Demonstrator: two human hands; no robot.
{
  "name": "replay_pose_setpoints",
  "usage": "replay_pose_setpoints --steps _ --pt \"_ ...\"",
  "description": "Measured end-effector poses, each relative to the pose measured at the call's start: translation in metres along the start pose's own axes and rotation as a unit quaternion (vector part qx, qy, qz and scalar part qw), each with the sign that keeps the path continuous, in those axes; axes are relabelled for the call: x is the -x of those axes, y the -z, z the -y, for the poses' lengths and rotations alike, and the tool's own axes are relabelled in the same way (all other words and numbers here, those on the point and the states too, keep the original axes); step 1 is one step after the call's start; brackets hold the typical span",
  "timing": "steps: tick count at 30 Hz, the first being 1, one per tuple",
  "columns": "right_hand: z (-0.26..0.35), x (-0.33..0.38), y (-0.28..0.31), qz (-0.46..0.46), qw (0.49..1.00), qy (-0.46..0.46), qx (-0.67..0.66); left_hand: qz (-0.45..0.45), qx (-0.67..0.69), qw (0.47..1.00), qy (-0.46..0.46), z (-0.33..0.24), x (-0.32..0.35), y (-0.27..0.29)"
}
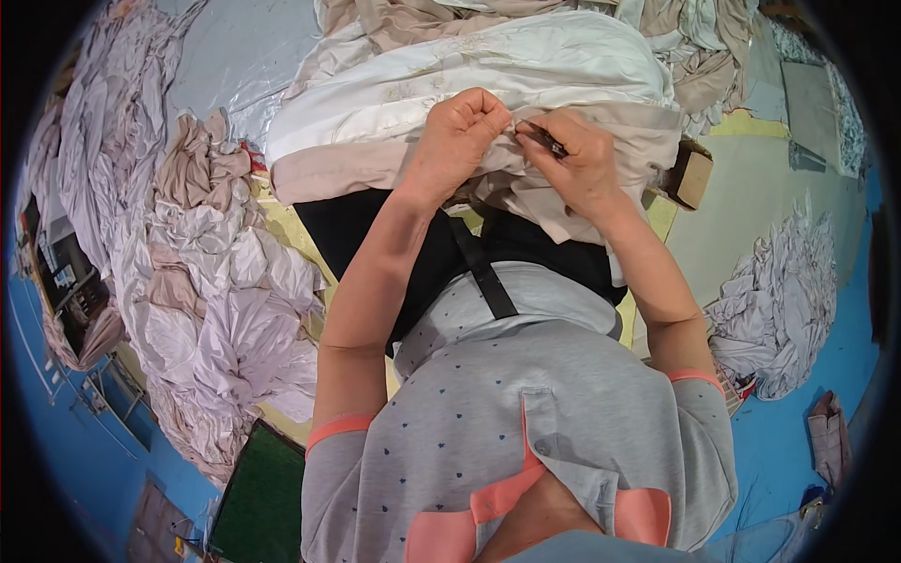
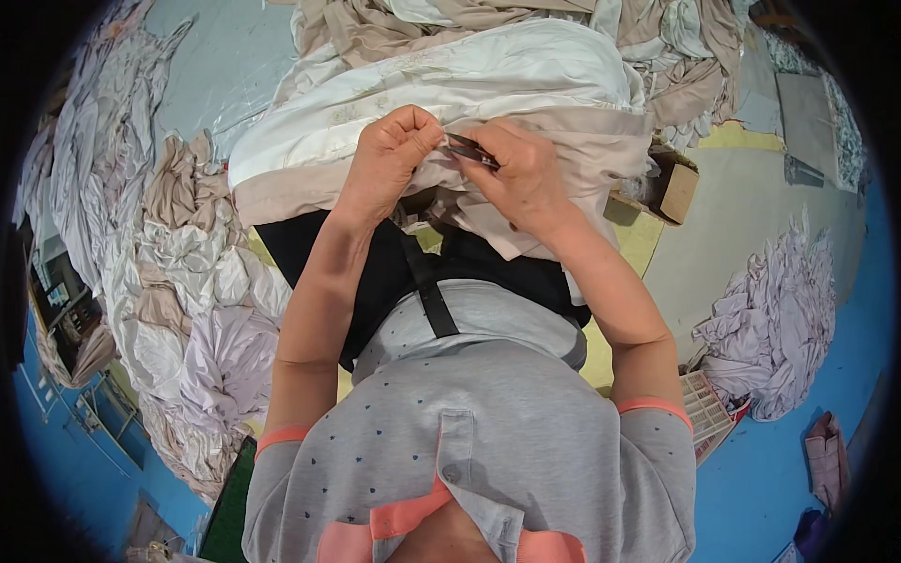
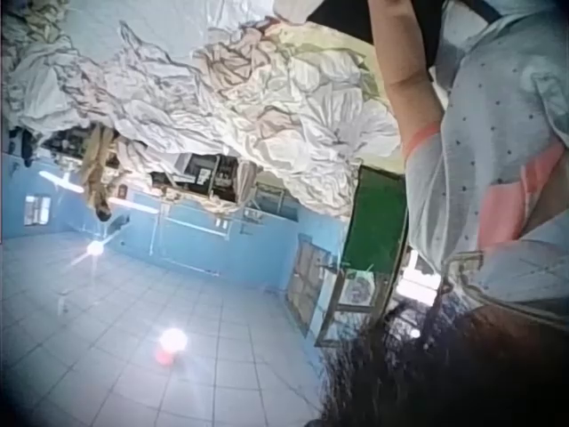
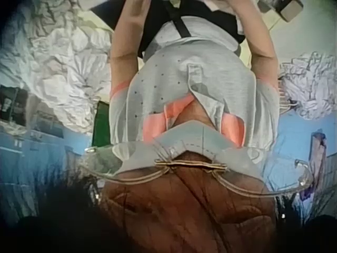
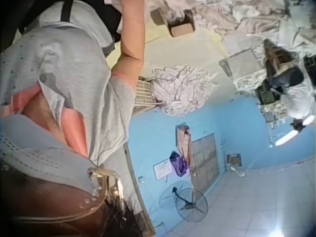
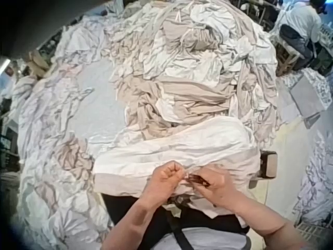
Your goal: Removing excess threads and inspecting fabric pieces in a production setting.
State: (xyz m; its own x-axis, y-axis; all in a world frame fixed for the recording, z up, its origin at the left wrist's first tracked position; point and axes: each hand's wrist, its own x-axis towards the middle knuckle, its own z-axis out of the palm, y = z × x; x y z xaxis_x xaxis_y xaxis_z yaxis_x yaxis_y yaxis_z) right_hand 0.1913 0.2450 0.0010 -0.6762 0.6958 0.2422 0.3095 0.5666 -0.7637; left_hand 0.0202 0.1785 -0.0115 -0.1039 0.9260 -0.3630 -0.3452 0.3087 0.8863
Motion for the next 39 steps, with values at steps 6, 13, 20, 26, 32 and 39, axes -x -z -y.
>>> replay_pose_setpoints --steps 6,13,20,26,32,39 --pt "0.002 -0.001 -0.002 0.008 0.998 0.010 0.053 0.012 0.051 0.999 0.006 0.007 0.000 -0.001" --pt "-0.005 0.003 0.000 0.011 1.000 -0.015 0.016 0.001 0.035 0.997 0.062 -0.006 0.002 -0.007" --pt "-0.003 0.007 0.004 -0.028 0.994 -0.079 -0.070 -0.004 0.072 0.992 0.106 -0.004 0.003 0.000" --pt "0.005 0.000 0.006 -0.008 0.991 -0.072 -0.111 0.010 0.078 0.992 0.097 0.001 0.002 0.001" --pt "-0.004 0.000 0.004 0.014 0.998 -0.006 -0.056 0.010 0.015 0.998 0.060 0.006 -0.001 0.003" --pt "-0.005 0.001 0.000 0.017 1.000 0.011 -0.014 0.016 -0.045 0.997 0.060 0.004 0.000 -0.001"
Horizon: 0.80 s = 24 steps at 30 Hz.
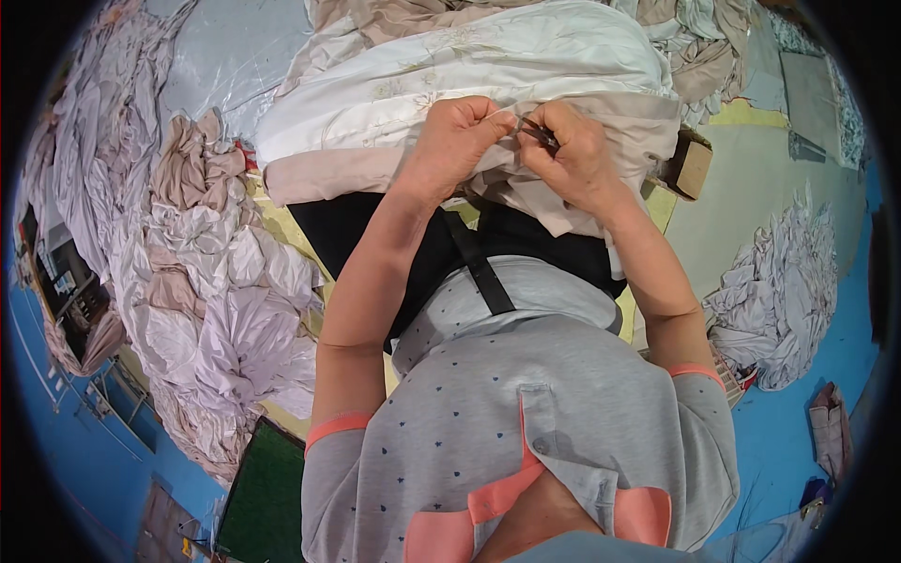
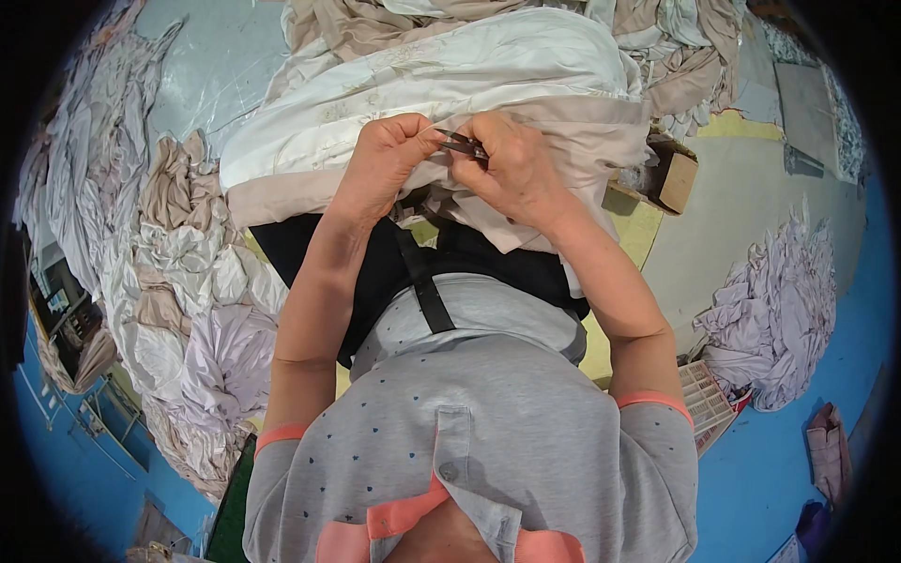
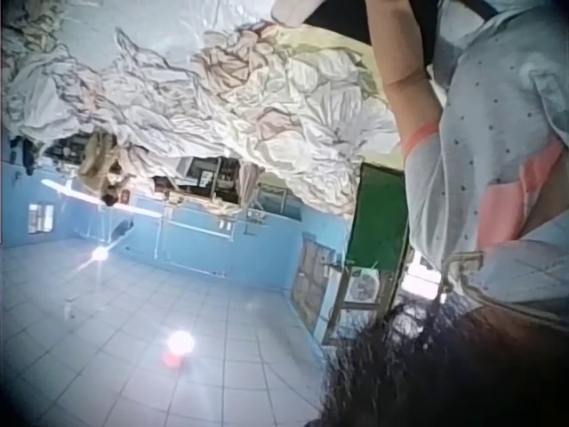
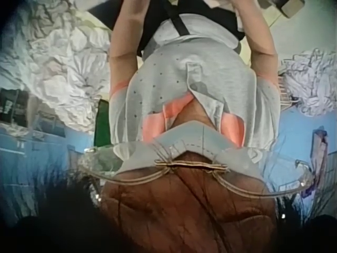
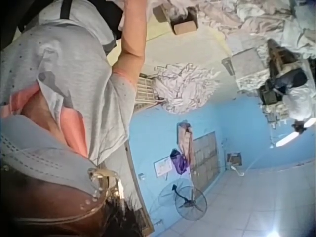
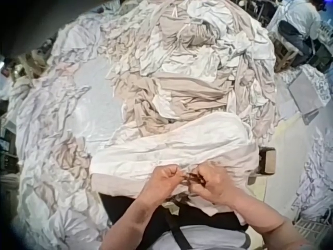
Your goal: Removing excess threads and inspecting fabric pieces in a production setting.
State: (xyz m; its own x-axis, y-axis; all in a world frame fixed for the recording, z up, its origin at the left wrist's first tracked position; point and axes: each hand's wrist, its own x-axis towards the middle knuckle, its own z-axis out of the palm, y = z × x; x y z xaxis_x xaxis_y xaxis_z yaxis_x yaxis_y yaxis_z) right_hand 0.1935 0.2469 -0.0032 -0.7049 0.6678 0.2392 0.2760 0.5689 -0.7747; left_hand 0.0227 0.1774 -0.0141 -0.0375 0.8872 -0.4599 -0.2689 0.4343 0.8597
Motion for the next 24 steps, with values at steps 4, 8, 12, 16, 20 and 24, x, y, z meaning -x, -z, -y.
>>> replay_pose_setpoints --steps 4,8,12,16,20,24 --pt "0.000 0.003 0.001 0.017 0.999 -0.029 -0.043 -0.029 0.026 0.999 0.001 0.006 -0.001 0.000" --pt "0.001 0.004 0.007 0.037 0.989 -0.082 -0.114 -0.038 0.038 0.998 0.015 0.004 -0.001 -0.001" --pt "0.000 0.006 0.007 0.037 0.979 -0.125 -0.157 -0.063 -0.032 0.997 0.000 -0.005 0.006 -0.005" --pt "0.001 0.006 0.006 0.018 0.965 -0.174 -0.195 -0.264 -0.374 0.770 -0.445 -0.006 0.012 -0.015" --pt "-0.001 0.008 0.006 0.006 0.967 -0.163 -0.197 -0.196 -0.371 0.787 -0.453 -0.004 0.017 -0.031" --pt "0.002 0.007 0.010 0.033 0.970 -0.146 -0.190 -0.169 -0.342 0.831 -0.405 0.004 0.015 -0.031"
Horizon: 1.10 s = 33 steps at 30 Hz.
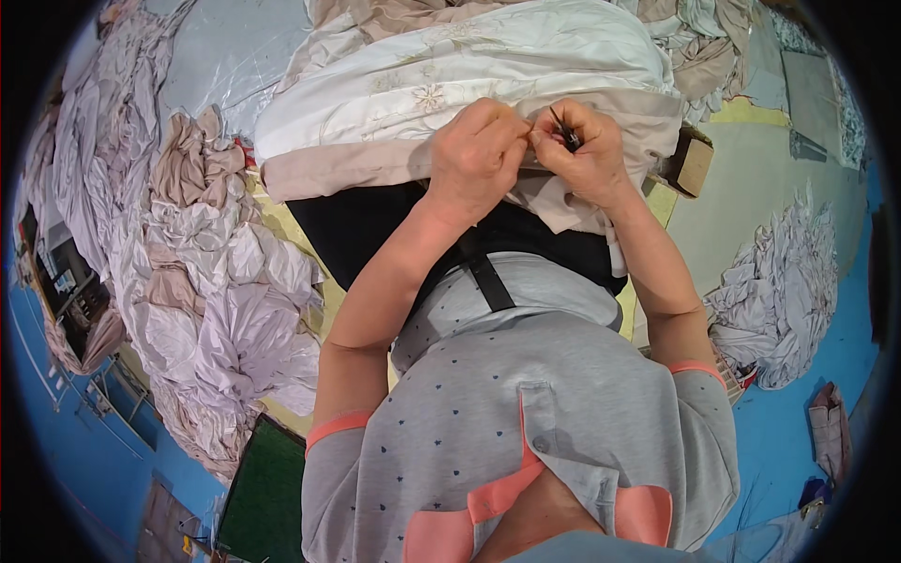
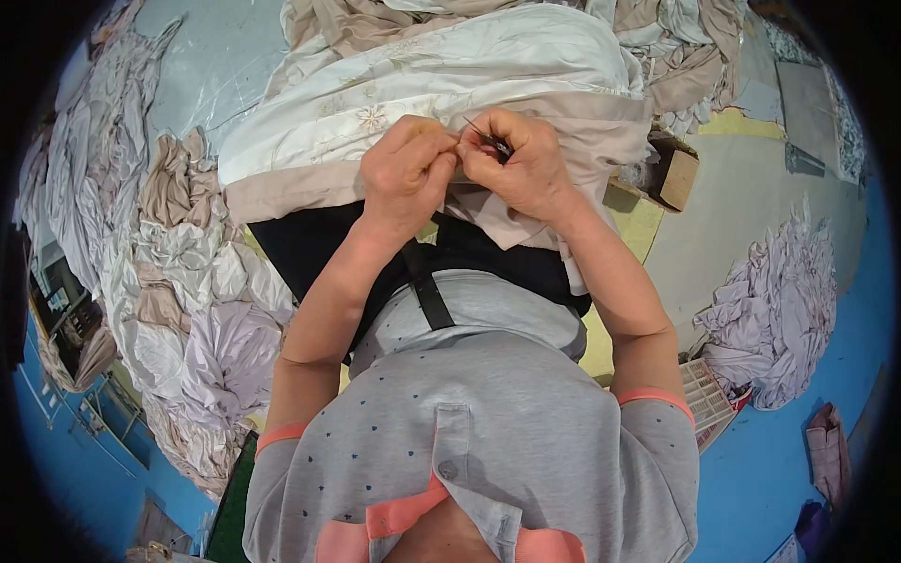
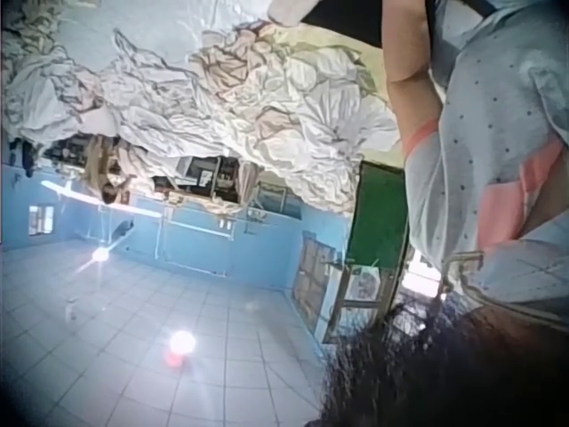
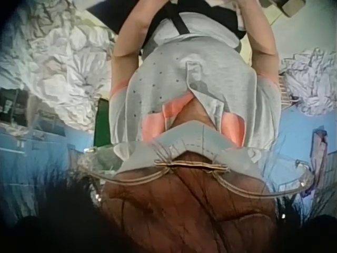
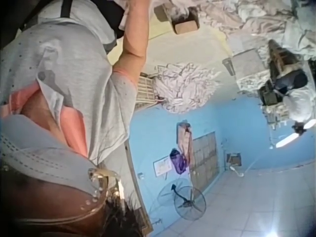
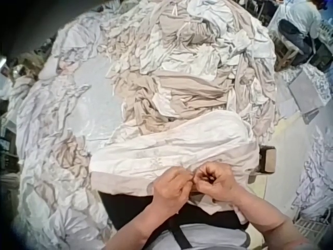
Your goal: Removing excess threads and inspecting fabric pieces in a production setting.
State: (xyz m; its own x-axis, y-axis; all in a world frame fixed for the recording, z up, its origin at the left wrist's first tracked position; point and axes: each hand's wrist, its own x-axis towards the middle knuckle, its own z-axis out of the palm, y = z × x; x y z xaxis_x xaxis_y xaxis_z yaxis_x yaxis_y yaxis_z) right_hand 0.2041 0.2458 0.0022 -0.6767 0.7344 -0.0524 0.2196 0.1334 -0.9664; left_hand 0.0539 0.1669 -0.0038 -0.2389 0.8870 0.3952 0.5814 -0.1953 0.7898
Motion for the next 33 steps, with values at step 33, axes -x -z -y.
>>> replay_pose_setpoints --steps 33 --pt "0.045 0.017 -0.005 -0.046 0.880 0.141 0.451 -0.007 0.117 0.967 0.224 0.007 0.016 0.004"
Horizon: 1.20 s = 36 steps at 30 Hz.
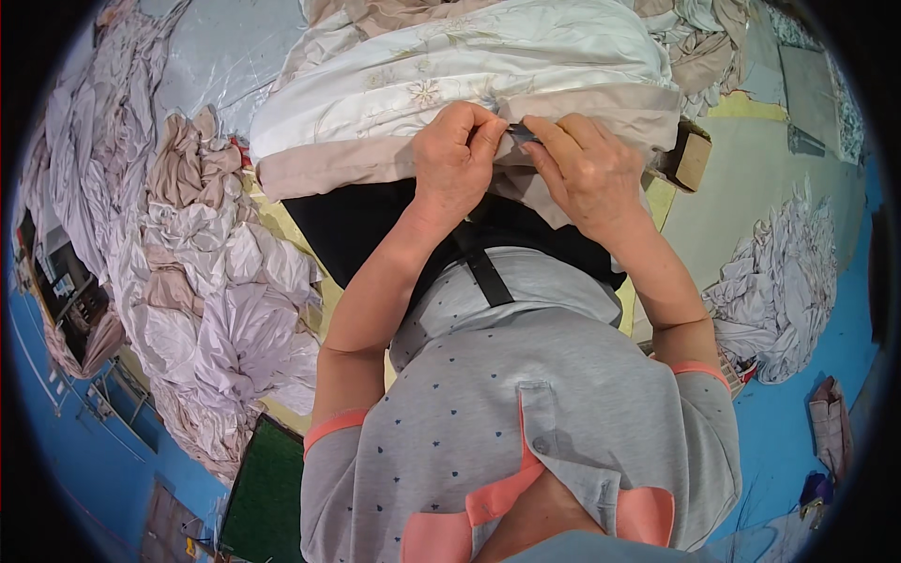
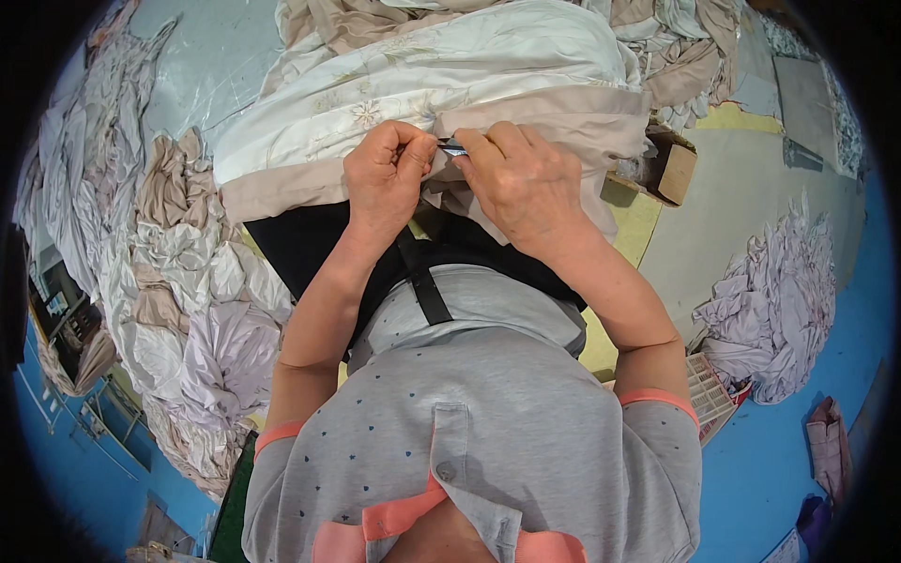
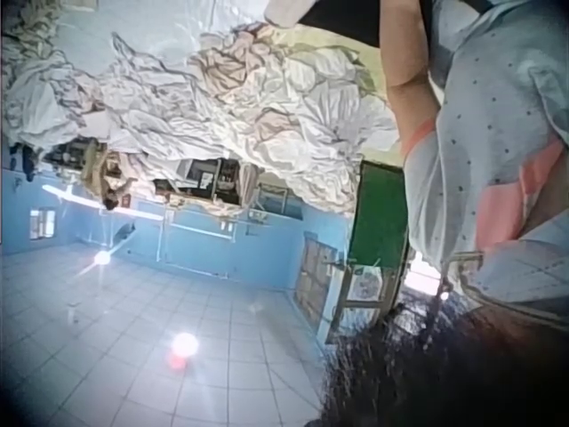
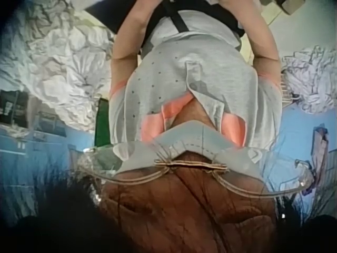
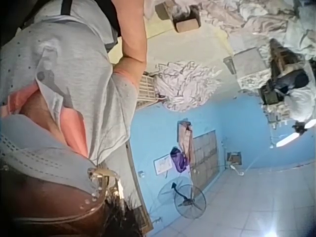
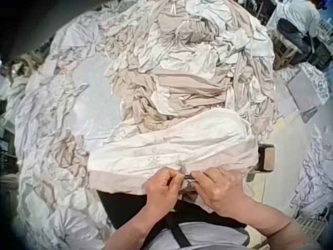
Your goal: Removing excess threads and inspecting fabric pieces in a production setting.
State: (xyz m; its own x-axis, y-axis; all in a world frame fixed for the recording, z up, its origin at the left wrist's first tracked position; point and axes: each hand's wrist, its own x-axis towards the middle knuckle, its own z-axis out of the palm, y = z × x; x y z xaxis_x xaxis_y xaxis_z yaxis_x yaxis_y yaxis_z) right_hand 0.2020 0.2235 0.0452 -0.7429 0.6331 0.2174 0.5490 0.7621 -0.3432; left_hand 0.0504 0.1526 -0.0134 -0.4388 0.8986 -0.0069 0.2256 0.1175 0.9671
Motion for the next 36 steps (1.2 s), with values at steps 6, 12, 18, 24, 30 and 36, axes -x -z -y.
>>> replay_pose_setpoints --steps 6,12,18,24,30,36 --pt "0.002 -0.003 0.003 0.020 1.000 0.006 0.022 0.000 -0.019 0.999 -0.026 -0.002 0.000 -0.001" --pt "-0.002 -0.003 0.006 0.017 1.000 0.002 0.018 0.012 -0.024 0.999 -0.027 -0.004 0.001 -0.002" --pt "-0.021 0.006 0.016 -0.066 0.972 -0.135 -0.182 -0.037 0.142 0.985 0.094 -0.015 0.004 0.007" --pt "-0.035 0.025 0.013 -0.067 0.962 -0.173 -0.203 0.004 -0.089 0.986 -0.140 -0.013 0.004 -0.007" --pt "-0.053 0.040 -0.001 -0.077 0.932 -0.241 -0.259 0.052 -0.154 0.984 -0.075 -0.001 -0.001 -0.033" --pt "-0.064 0.047 -0.007 -0.089 0.933 -0.235 -0.258 0.060 -0.224 0.958 -0.171 0.009 -0.007 -0.047"
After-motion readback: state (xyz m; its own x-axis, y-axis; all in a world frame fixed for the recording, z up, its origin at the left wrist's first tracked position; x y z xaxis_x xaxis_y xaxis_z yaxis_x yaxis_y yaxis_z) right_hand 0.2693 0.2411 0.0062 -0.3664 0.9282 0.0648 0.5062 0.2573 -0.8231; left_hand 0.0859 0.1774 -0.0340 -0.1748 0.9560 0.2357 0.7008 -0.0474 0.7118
